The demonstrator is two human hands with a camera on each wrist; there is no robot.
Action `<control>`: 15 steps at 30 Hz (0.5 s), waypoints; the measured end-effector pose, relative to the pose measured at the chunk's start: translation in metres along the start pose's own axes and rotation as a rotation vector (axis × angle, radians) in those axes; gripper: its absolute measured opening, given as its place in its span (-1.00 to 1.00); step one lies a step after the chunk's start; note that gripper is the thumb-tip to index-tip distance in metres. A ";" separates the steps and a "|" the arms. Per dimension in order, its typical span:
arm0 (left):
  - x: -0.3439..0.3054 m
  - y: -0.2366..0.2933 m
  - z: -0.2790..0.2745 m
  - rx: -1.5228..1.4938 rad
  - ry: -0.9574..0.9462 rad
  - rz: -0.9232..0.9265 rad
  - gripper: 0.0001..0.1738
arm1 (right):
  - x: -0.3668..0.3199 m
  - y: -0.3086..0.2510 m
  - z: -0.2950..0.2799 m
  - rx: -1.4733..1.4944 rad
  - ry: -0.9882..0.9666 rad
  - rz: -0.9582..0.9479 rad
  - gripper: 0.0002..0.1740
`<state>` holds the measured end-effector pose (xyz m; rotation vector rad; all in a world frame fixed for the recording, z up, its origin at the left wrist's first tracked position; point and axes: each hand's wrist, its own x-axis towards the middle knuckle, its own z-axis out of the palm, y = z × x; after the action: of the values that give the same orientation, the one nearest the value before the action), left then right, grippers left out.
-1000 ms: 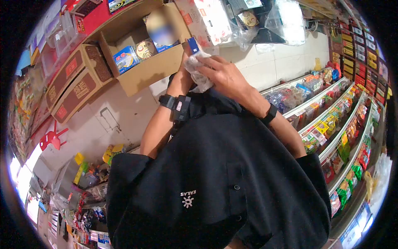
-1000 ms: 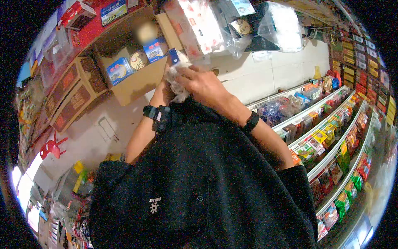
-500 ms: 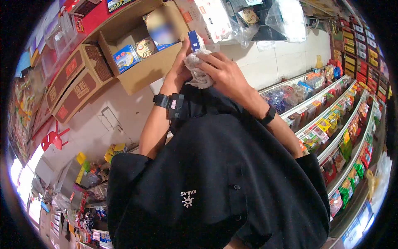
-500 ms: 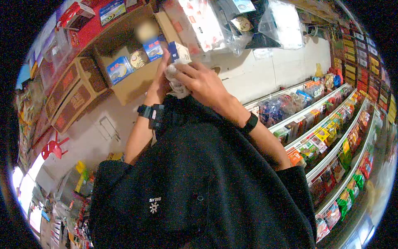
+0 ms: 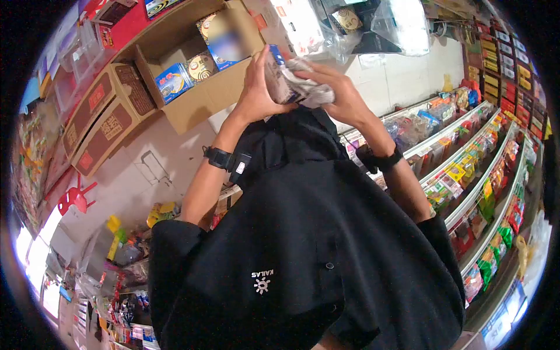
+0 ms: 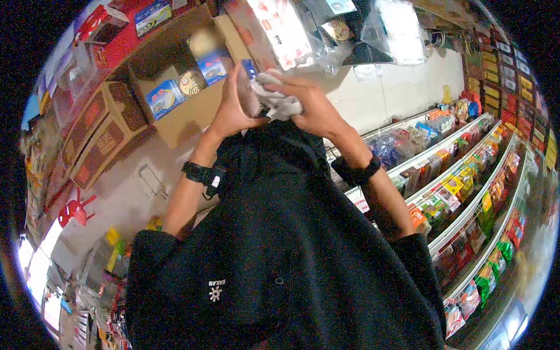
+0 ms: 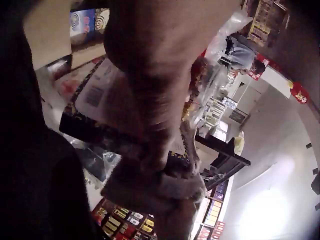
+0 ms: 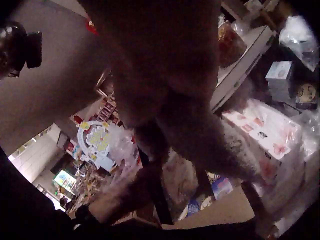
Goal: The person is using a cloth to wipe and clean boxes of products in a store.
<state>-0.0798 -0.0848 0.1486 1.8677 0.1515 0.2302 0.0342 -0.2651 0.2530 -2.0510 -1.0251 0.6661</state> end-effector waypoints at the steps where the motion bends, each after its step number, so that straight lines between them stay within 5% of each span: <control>1: 0.000 0.003 0.001 -0.001 -0.009 0.002 0.58 | 0.002 0.001 0.002 -0.008 -0.095 -0.037 -0.26; 5: 0.006 0.024 0.004 0.052 -0.115 0.097 0.60 | 0.026 0.031 0.004 -0.004 -0.017 -0.051 -0.19; 7: 0.000 0.028 0.008 0.009 -0.098 0.003 0.60 | 0.028 0.021 0.004 -0.022 -0.022 -0.018 -0.19; 13: 0.000 0.016 -0.001 0.152 0.031 0.058 0.62 | -0.007 -0.024 -0.009 0.002 -0.163 -0.068 -0.32; 15: -0.002 0.019 0.004 0.118 -0.039 0.112 0.63 | -0.004 -0.006 -0.001 0.071 -0.133 0.044 -0.33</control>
<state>-0.0805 -0.0951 0.1651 1.9991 0.0344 0.2664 0.0302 -0.2665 0.2584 -1.9940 -1.0180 0.8594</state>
